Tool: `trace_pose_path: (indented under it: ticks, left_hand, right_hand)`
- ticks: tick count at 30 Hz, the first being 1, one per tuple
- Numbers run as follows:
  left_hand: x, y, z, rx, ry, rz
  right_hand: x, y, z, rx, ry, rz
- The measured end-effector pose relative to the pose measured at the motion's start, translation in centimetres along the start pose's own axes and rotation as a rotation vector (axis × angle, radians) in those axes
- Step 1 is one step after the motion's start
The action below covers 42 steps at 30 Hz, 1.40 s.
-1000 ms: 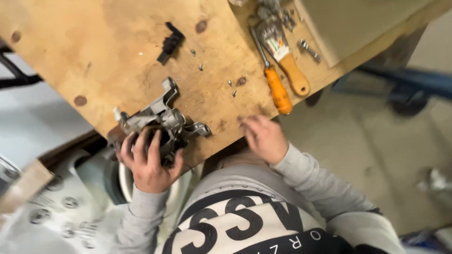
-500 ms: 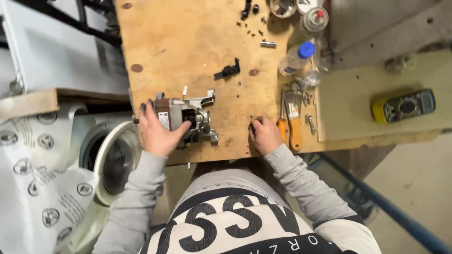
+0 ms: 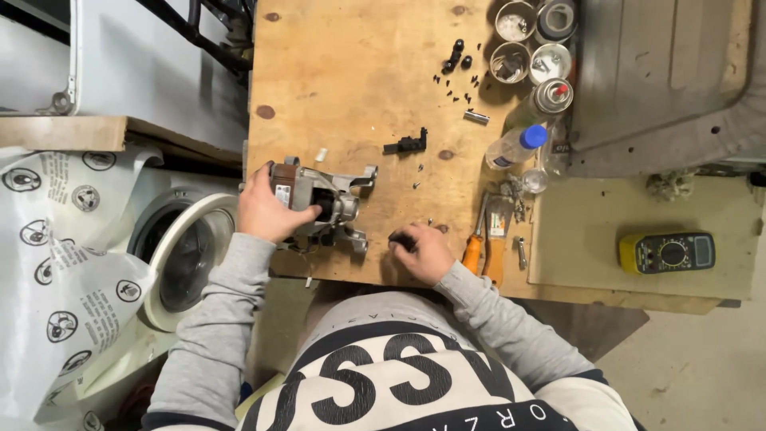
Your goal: The person assembles a small electric motor on a wooden workbench. They attach a black plastic component to the motor housing, secure it with screws using a screwdriver, and then attach a metal bracket to the assembly.
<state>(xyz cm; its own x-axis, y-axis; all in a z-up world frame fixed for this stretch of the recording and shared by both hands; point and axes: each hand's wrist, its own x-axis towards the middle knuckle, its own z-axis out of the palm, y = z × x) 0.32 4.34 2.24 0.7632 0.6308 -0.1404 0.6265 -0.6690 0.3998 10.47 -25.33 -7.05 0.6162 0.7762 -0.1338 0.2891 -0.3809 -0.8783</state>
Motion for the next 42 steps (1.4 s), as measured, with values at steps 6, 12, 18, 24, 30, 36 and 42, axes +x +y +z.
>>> trace_pose_path:
  ticks: [6,12,18,24,30,36,42]
  left_hand:
    - [1.3,-6.2,-1.9,-0.347,-0.059,0.038]
    - [1.9,-8.7,-0.9,-0.392,-0.035,0.126]
    - [0.5,-2.3,-2.2,-0.14,-0.085,-0.002]
    - [0.7,-2.7,-1.4,-0.073,-0.131,0.018]
    - [1.1,-3.7,-1.8,-0.125,-0.104,0.092]
    - [1.6,-6.4,-1.1,-0.192,-0.075,0.143]
    - [1.7,-7.0,-1.4,-0.236,-0.091,0.149]
  right_hand:
    - [0.1,-2.3,2.2,0.308,-0.077,0.098]
    - [1.6,-0.8,3.8,-0.059,0.105,0.129]
    - [-0.5,4.4,4.5,-0.112,0.273,0.229]
    - [0.2,-2.3,6.2,0.234,0.272,0.05]
    - [2.9,-7.3,9.9,0.228,0.294,-0.132]
    - [3.7,-9.8,11.1,0.001,0.442,-0.248]
    - [3.9,-11.5,11.6,-0.137,0.48,-0.196]
